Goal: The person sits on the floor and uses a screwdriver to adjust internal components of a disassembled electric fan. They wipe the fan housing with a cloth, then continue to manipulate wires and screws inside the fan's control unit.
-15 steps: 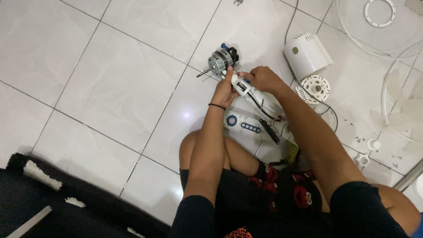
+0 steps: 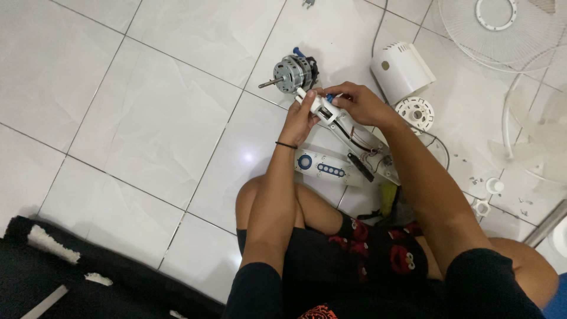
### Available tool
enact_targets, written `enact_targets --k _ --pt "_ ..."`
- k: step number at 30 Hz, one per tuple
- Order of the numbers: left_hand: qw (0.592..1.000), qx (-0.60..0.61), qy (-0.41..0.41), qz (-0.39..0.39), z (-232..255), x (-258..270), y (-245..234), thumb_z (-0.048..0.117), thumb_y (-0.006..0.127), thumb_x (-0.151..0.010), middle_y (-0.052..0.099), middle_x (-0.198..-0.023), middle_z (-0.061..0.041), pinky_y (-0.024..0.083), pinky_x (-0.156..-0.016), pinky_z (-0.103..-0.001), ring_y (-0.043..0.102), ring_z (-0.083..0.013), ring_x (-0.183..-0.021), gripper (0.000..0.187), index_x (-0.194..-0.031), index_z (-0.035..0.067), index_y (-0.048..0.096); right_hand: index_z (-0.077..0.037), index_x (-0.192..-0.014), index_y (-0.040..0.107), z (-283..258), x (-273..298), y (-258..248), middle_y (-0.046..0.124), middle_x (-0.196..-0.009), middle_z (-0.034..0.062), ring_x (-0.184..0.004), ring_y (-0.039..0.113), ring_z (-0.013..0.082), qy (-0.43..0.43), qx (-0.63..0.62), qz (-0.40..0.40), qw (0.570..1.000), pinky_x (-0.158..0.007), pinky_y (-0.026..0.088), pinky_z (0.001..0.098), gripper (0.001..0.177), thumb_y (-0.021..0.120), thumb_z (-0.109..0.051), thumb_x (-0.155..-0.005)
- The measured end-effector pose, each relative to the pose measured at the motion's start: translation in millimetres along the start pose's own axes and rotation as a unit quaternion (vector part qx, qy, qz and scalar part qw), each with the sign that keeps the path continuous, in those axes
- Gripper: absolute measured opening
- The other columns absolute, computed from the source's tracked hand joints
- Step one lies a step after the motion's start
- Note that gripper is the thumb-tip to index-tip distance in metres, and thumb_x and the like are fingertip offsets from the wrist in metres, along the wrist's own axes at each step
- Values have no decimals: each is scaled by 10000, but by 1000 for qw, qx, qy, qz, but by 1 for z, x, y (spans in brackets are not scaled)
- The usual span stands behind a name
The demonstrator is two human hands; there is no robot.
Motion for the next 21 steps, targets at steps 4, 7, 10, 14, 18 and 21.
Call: enact_targets --k 4,7,10,14,18,21 --pt "994 -37 63 -83 12 21 28 385 605 -1039 652 -1273 -35 569 -949 -311 637 -127 -1112 468 -1376 60 586 -40 -1145 700 -35 31 -12 709 -979 106 -883 663 202 65 96 75 990 -814 535 351 269 720 -260 -992" --pt "985 -137 65 -82 20 39 44 317 604 -1074 623 -1202 -101 405 -822 -311 470 -170 -951 492 -1473 28 604 -38 -1084 718 -56 50 -21 694 -938 110 -858 657 221 109 178 96 973 -801 536 364 311 782 -326 -985" --pt "962 -187 149 -134 28 52 58 290 611 -1083 623 -1335 -103 428 -1002 -314 532 -170 -1140 485 -1480 12 583 -29 -1171 673 -71 66 -34 676 -968 83 -899 662 197 16 67 82 994 -807 546 347 340 773 -266 -949" --pt "948 -181 206 -162 31 62 67 258 630 -1061 601 -1467 -96 442 -1171 -345 572 -182 -1338 494 -1471 -7 550 -54 -1238 675 -81 79 -38 637 -1048 74 -906 667 212 -85 60 59 993 -786 542 359 375 740 -221 -909" --pt "952 -150 216 -156 28 62 65 242 642 -1059 574 -1500 -119 433 -1190 -353 555 -197 -1367 535 -1502 -26 509 -40 -1148 693 -83 82 -25 627 -976 105 -882 651 276 -111 213 128 962 -748 531 383 290 754 -254 -962" --pt "967 -50 184 -169 24 58 60 236 657 -1058 528 -1537 -144 423 -1200 -371 532 -219 -1382 590 -1532 -48 452 -27 -1088 688 -85 72 -18 598 -887 111 -836 606 314 -122 293 152 936 -731 497 411 322 767 -318 -973"
Point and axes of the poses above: each hand's wrist, its own x-axis away from the middle knuckle, its own y-axis out of the palm, z = x × y, the point moved 1 cm from there along -x, towards the middle knuckle
